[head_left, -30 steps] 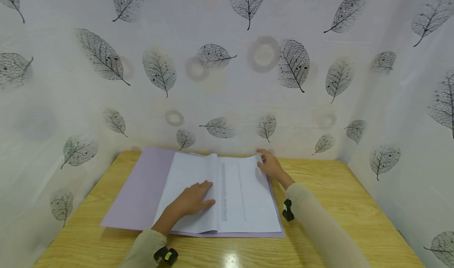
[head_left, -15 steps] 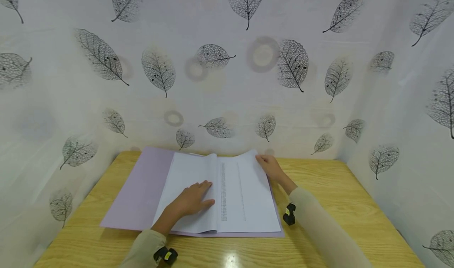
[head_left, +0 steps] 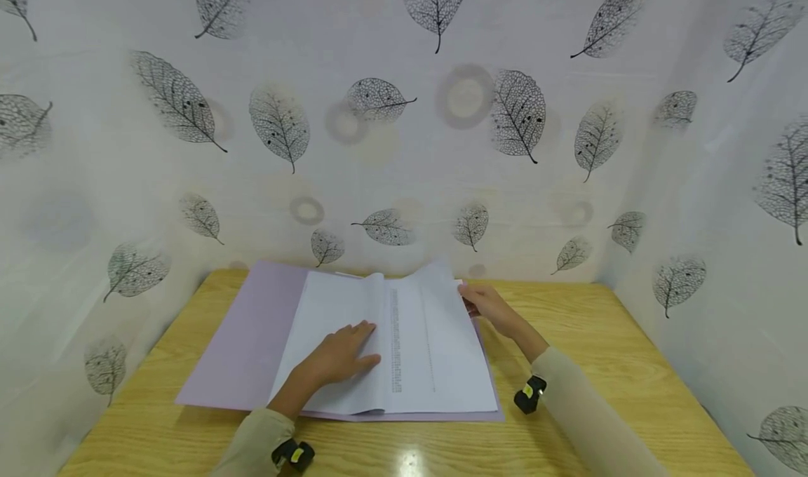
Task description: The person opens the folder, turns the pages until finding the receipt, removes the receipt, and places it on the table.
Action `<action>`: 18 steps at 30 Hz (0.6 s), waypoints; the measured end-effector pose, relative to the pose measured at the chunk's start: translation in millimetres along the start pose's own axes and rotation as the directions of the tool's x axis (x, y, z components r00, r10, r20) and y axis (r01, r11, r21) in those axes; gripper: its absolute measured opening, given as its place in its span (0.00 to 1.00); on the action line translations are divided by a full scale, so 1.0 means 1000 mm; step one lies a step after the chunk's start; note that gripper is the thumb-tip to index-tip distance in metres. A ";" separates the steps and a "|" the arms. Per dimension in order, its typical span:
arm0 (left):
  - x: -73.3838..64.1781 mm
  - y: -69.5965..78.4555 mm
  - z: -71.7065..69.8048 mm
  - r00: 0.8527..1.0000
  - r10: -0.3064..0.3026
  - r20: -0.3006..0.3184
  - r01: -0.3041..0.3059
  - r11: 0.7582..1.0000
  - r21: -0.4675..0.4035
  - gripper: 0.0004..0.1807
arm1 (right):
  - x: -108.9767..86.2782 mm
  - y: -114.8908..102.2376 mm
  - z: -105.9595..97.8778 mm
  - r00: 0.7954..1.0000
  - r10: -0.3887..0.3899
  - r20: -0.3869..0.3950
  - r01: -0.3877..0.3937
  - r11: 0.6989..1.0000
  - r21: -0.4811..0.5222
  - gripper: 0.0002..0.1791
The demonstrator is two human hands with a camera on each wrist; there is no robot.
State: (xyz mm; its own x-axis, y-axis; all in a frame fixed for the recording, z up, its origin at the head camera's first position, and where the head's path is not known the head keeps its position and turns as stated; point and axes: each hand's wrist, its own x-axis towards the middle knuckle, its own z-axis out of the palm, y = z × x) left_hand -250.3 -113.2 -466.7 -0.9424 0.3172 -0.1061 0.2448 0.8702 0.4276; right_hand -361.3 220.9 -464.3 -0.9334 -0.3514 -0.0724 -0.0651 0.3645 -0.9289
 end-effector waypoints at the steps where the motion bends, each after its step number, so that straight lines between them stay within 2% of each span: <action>1: 0.000 0.000 0.000 1.000 -0.002 0.000 0.002 1.000 -0.002 0.39 | -0.002 0.000 0.000 1.000 0.002 0.011 -0.002 1.000 0.015 0.21; 5: 0.000 0.000 -0.001 1.000 -0.006 -0.002 0.006 1.000 -0.008 0.39 | -0.009 -0.002 -0.001 0.994 -0.054 0.092 0.050 0.998 0.045 0.20; 11: 0.000 0.000 0.000 1.000 -0.011 -0.003 0.011 1.000 -0.009 0.39 | -0.015 0.000 0.003 0.970 -0.139 0.198 0.134 0.990 0.038 0.24; 18: 0.000 0.001 0.000 1.000 -0.013 -0.003 0.013 1.000 -0.016 0.39 | -0.019 0.001 0.015 0.968 -0.127 0.218 0.110 0.990 0.090 0.26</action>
State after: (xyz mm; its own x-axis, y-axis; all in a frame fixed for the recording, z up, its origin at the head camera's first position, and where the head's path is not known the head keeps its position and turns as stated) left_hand -250.0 -112.2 -466.7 -0.9462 0.3046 -0.1088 0.2287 0.8680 0.4406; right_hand -338.0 215.1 -469.2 -0.8179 -0.5746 -0.0312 -0.1354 0.2449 -0.9601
